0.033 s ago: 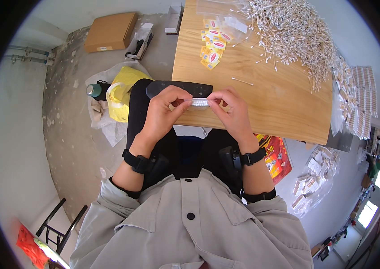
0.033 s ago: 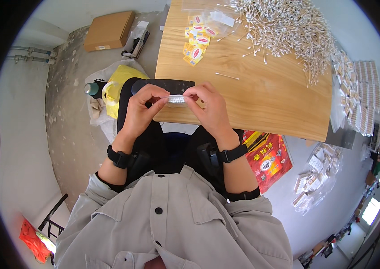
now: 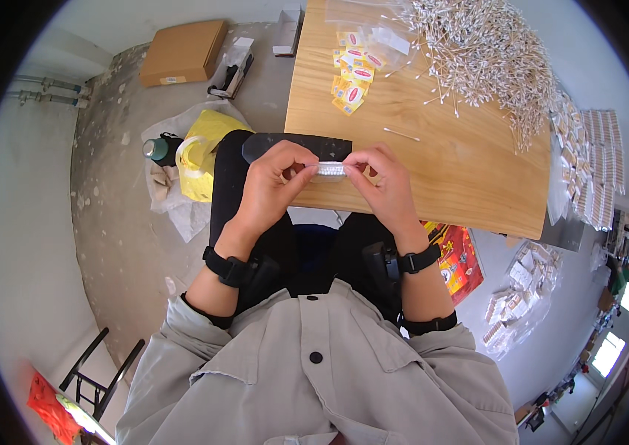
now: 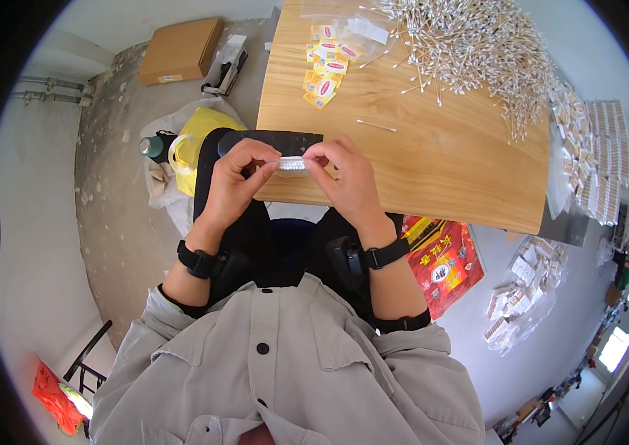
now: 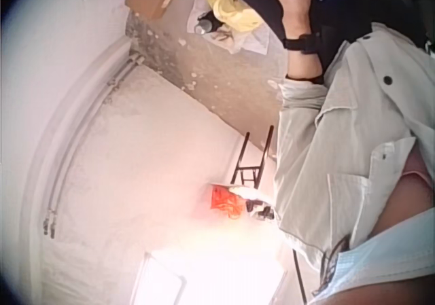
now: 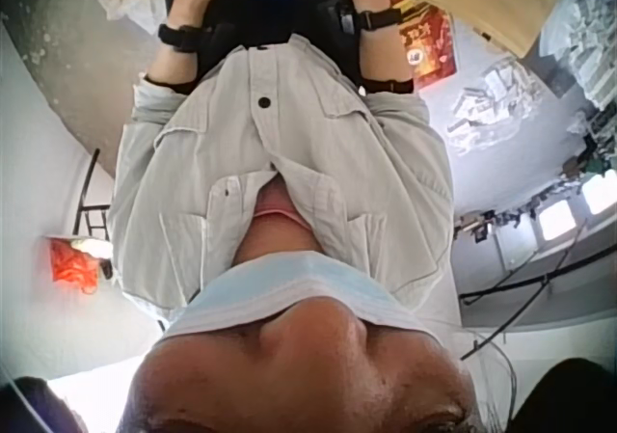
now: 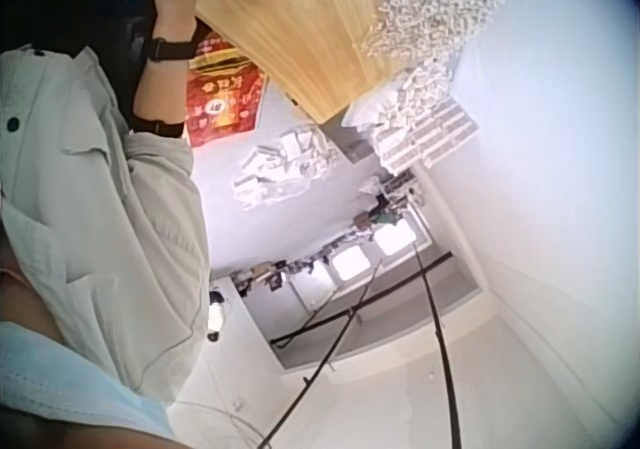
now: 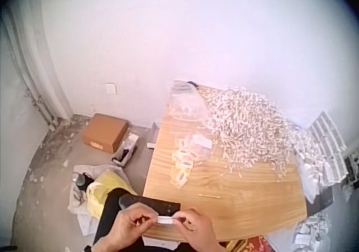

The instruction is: The person sits at a wooden table and packs cotton swabs into small plastic bags. They gather swabs from a large pile, align them into neat rows, and place them into clear packaging. The person then seals the bags and stacks them on the table.

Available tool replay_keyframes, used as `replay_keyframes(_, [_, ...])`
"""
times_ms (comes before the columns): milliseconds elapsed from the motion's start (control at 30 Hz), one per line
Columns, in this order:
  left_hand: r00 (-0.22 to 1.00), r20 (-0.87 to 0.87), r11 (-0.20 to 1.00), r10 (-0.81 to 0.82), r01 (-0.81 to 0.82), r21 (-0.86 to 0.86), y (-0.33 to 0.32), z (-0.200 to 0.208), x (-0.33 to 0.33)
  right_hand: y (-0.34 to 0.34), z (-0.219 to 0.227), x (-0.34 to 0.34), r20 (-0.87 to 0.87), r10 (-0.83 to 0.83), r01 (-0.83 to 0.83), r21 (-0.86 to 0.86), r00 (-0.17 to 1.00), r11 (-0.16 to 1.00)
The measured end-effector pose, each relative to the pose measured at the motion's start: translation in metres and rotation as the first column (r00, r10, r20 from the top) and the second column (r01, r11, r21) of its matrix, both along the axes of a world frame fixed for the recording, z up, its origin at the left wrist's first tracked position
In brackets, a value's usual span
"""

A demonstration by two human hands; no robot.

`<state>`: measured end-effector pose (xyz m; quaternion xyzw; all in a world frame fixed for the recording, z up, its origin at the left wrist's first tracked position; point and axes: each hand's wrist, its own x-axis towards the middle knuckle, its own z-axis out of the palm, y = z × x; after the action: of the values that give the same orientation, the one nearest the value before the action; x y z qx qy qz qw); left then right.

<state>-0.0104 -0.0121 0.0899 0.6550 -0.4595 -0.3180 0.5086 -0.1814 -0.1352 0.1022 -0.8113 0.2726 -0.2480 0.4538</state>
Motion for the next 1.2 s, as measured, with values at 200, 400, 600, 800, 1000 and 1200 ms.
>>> replay_keyframes(200, [0.972, -0.236, 0.995, -0.001, 0.025, 0.099, -0.004, 0.0, -0.014, 0.008, 0.0, 0.004, 0.001, -0.013, 0.013, 0.161, 1.0, 0.987])
replay_keyframes(400, [0.999, -0.035, 0.998, -0.02, 0.022, 0.056, -0.002, 0.0, -0.019, 0.012, -0.004, 0.004, 0.022, 0.021, -0.025, 0.173, 1.0, 0.985])
replay_keyframes(600, [0.907, -0.404, 0.972, 0.116, -0.018, 0.236, -0.001, -0.002, -0.027, 0.018, -0.02, 0.002, 0.123, -0.043, -0.03, 0.54, 0.992, 0.841])
replay_keyframes(800, [0.706, -0.685, 0.984, 0.18, -0.127, 0.128, 0.0, -0.021, -0.037, 0.036, -0.038, 0.009, 0.144, -0.199, 0.034, 0.723, 0.969, 0.69])
replay_keyframes(1000, [0.677, -0.716, 0.985, 0.169, -0.146, 0.094, 0.003, -0.033, -0.037, 0.044, -0.051, 0.019, 0.165, -0.313, 0.121, 0.682, 0.935, 0.721])
replay_keyframes(1200, [0.836, -0.495, 0.972, 0.235, -0.19, 0.139, 0.008, -0.028, -0.035, 0.044, -0.058, 0.023, 0.173, -0.343, 0.176, 0.604, 0.923, 0.777])
